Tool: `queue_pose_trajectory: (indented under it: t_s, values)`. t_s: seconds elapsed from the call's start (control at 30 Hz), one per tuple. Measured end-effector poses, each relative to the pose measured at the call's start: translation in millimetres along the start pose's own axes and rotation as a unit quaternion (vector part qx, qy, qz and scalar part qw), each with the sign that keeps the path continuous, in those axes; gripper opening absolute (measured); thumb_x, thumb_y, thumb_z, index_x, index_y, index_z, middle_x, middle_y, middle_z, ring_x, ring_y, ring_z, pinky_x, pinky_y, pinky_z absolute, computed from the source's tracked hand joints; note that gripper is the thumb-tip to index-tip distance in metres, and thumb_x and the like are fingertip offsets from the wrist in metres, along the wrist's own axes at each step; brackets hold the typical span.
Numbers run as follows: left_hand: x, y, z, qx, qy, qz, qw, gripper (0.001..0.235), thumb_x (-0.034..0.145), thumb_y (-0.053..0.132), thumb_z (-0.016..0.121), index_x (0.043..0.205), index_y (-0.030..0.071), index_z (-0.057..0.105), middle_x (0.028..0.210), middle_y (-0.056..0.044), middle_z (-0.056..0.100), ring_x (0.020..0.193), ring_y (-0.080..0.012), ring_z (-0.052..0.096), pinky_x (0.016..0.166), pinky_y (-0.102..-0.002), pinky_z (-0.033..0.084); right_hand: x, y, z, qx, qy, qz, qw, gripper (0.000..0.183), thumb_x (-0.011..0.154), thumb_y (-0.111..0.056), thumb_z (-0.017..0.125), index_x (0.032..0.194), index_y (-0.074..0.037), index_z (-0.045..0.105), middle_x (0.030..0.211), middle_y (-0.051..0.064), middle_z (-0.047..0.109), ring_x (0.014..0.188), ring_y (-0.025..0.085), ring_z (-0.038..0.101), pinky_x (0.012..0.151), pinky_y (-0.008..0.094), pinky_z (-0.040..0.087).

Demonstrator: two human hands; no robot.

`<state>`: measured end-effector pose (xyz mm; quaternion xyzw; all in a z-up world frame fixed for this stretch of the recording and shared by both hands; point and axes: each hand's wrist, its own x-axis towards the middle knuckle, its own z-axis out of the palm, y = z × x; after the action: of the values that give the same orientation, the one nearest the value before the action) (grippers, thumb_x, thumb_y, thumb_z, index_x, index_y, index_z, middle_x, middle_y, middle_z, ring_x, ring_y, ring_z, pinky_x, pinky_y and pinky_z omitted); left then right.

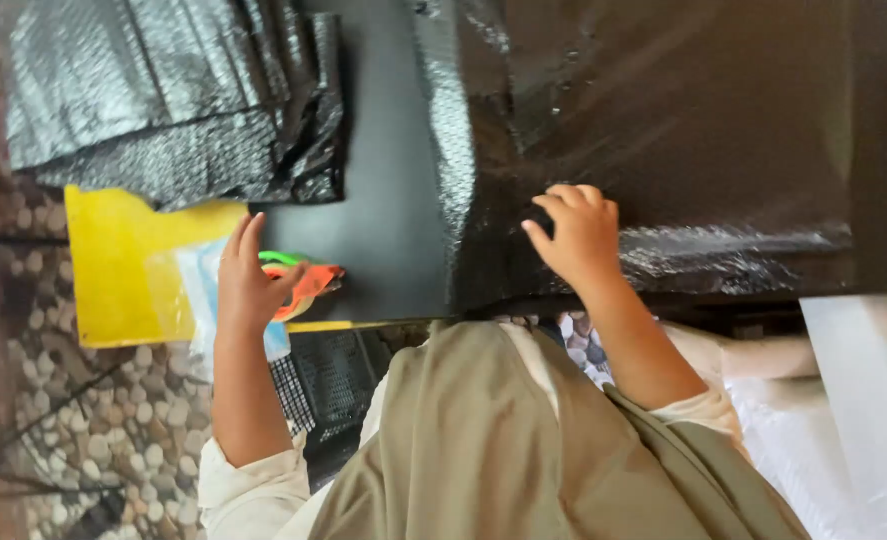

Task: Wrapping an item in black bubble wrap and securing it with clear tape using a handheld tape dispenser.

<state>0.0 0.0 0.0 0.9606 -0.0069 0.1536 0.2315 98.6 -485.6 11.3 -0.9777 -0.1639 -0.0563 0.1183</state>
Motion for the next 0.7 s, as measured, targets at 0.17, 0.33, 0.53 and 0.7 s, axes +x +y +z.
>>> queue_pose_trajectory:
  t_s: [0.17,0.33,0.53,0.7]
  values:
    - [-62.5,-0.7,0.7,-0.014,-0.015,-0.134,0.991,0.124,0.045,0.027,0.101,0.154,0.008,0.045,0.146,-0.029,0.043,0.136,-0.0528,0.046,0.115,-0.056,0.039,4.8,25.3,22.8,0.004,0.01,-0.048,0.999,0.029,0.088,-0.043,0.078,0.115,-0.031,0.077,0.115,-0.008,0.07,0.114,0.022,0.064,0.086,0.041,0.05]
    - [-74.0,6.2,10.5,0.043,-0.069,-0.172,0.982,0.135,0.032,0.025,0.103,0.155,0.019,0.045,0.155,-0.025,0.031,0.145,-0.0581,0.027,0.123,-0.062,0.026,10.2,28.6,20.9,0.007,0.026,-0.06,0.998,0.023,0.094,-0.042,0.08,0.115,-0.033,0.078,0.112,-0.011,0.071,0.11,0.02,0.066,0.084,0.036,0.052]
    - [-50.7,-39.6,44.9,0.244,-0.271,-0.151,0.919,0.154,0.044,0.014,0.103,0.167,0.034,0.012,0.17,-0.013,0.019,0.155,-0.0487,0.011,0.119,-0.07,0.023,11.9,13.3,-1.3,0.109,0.045,-0.099,0.988,0.021,0.093,-0.021,0.084,0.114,-0.019,0.08,0.106,0.003,0.074,0.104,0.029,0.069,0.095,0.04,0.052]
    - [-47.0,-69.6,63.3,0.164,-0.23,-0.119,0.952,0.116,0.031,0.034,0.095,0.138,0.031,0.052,0.135,-0.008,0.048,0.13,-0.0423,0.054,0.102,-0.056,0.053,6.4,4.0,-19.6,0.173,0.035,-0.079,0.981,0.021,0.095,-0.017,0.082,0.116,-0.016,0.079,0.108,0.005,0.073,0.11,0.031,0.067,0.1,0.044,0.049]
